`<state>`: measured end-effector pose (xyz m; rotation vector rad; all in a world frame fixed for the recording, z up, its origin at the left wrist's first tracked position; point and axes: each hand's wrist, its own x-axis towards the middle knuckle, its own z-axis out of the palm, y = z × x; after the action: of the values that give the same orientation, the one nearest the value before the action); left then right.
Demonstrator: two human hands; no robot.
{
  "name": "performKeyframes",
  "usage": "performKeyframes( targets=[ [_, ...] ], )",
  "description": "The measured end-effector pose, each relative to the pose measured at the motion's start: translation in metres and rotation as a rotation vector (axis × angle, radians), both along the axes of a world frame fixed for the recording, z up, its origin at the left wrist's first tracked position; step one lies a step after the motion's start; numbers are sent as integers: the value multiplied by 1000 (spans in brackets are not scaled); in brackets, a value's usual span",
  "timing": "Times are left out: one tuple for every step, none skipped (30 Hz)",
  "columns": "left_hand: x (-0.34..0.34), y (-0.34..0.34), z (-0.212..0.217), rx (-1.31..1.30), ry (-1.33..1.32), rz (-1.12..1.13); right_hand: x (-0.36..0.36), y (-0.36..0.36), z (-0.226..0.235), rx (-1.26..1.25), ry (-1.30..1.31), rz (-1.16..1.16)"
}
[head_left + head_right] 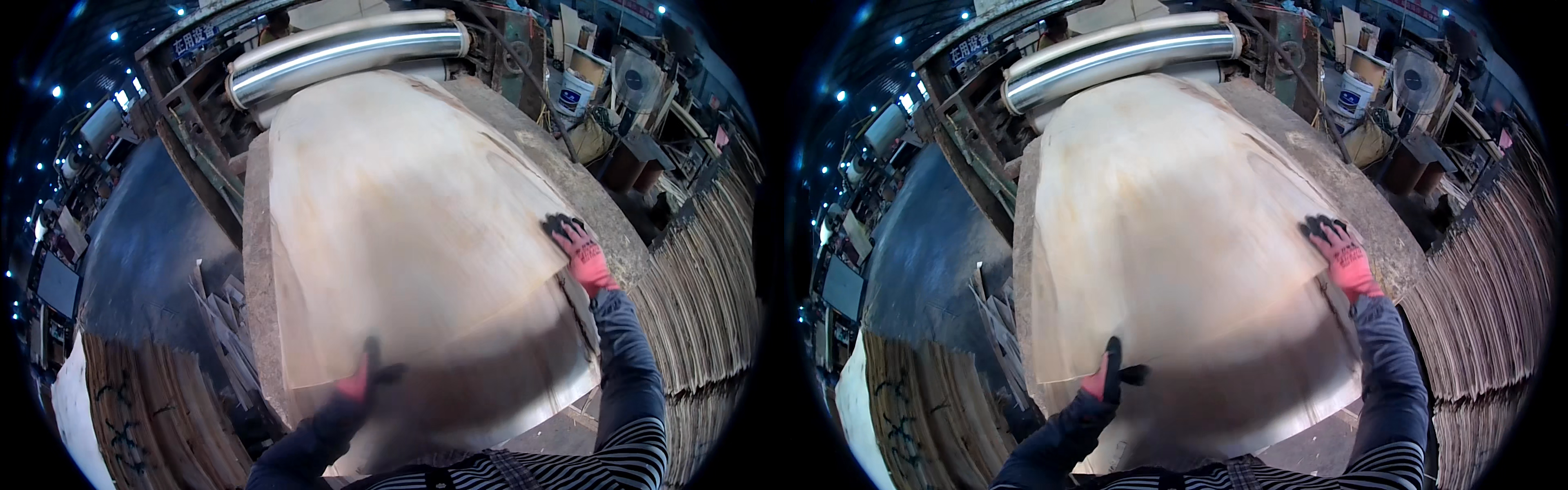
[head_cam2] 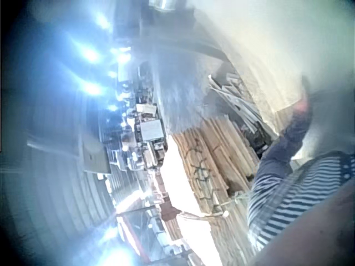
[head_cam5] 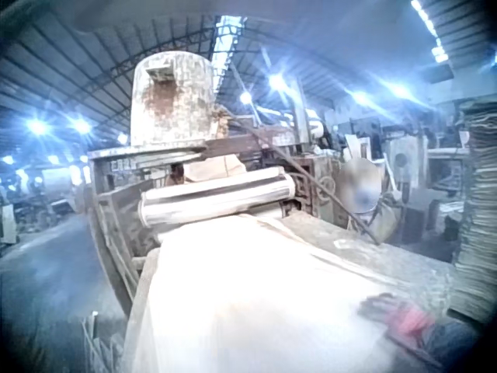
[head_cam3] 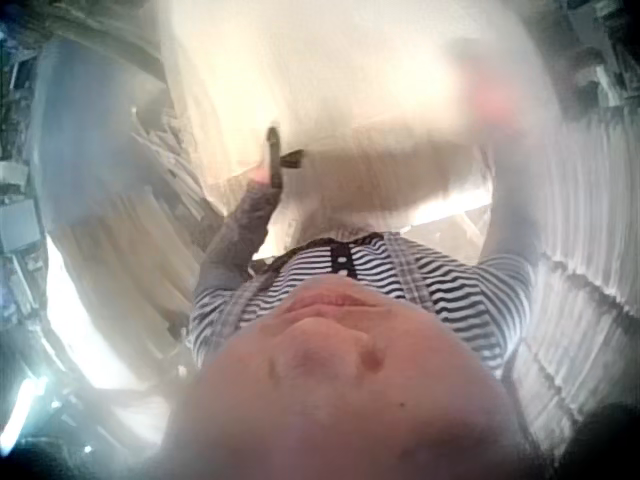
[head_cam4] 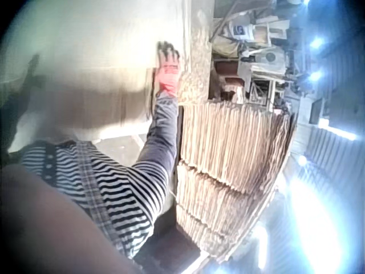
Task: The person repeatedly picks up thin sheets of wood veneer from a stack, places them onto a roller machine, and then stacks the processed sheets onto a growing pile. The person wears pink gloves and handles the veneers one at a time in a repetitive cycle.
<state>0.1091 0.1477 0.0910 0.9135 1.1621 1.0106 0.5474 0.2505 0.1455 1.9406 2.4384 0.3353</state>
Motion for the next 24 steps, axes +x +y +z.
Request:
performKeyframes(
  targets=[
    [9, 15, -4, 24, 62, -64, 9, 15, -4, 35, 18, -62],
    [17, 28, -9, 48, 119, -128, 17, 36, -12, 69, 37, -122],
    [28, 51, 10, -106, 118, -155, 19, 60, -18, 69, 20, -165],
    [36, 73, 23, -261, 117, -186, 16, 78, -16, 76, 19, -204],
    [41, 95, 23, -236, 88, -132, 16, 96, -16, 80, 24, -222],
    [42, 115, 20, -212, 74, -52, 12, 119, -21, 81, 49, -217],
    [44, 133, 19, -192, 47, 13, 11, 136, -22, 63, 16, -248],
    [46, 147, 22, -184, 74, 3, 11, 151, -23, 44, -18, -279],
    [50, 158, 25, -190, 100, -9, 11, 163, -29, 13, -56, -312],
    [53, 166, 25, -204, 116, -13, 10, 170, -34, 29, -33, -348],
    [54, 179, 21, -205, 84, -13, 11, 173, -37, 44, -10, -386],
    [56, 195, 20, -195, 48, -15, 14, 176, -35, 72, 11, -427],
    [69, 210, 24, -69, 70, -22, 17, 177, -33, 91, 4, -432],
    [88, 225, 30, 60, 86, -31, 16, 175, -28, 117, 29, -397],
    [104, 244, 39, 78, 35, -9, 8, 172, -21, 143, 55, -348],
    [119, 262, 46, -6, -88, 19, 2, 165, -15, 171, 74, -311],
    [130, 282, 53, -132, -245, 60, -5, 155, -11, 219, 125, -263],
    [132, 298, 59, -255, -388, 111, -17, 142, -5, 202, 166, -195],
    [132, 304, 59, -332, -468, 112, -29, 121, 0, 177, 209, -141],
    [134, 301, 58, -350, -474, 46, -34, 93, 4, 155, 255, -108],
    [128, 287, 58, -343, -441, -30, -39, 67, 2, 121, 287, -49],
    [113, 262, 54, -247, -344, -136, -45, 40, 0, 94, 318, 14],
    [95, 234, 49, -146, -244, -216, -53, 14, -4, 49, 346, 14],
    [66, 206, 42, -108, -271, -258, -60, -14, -6, 8, 366, 8]
  ],
)
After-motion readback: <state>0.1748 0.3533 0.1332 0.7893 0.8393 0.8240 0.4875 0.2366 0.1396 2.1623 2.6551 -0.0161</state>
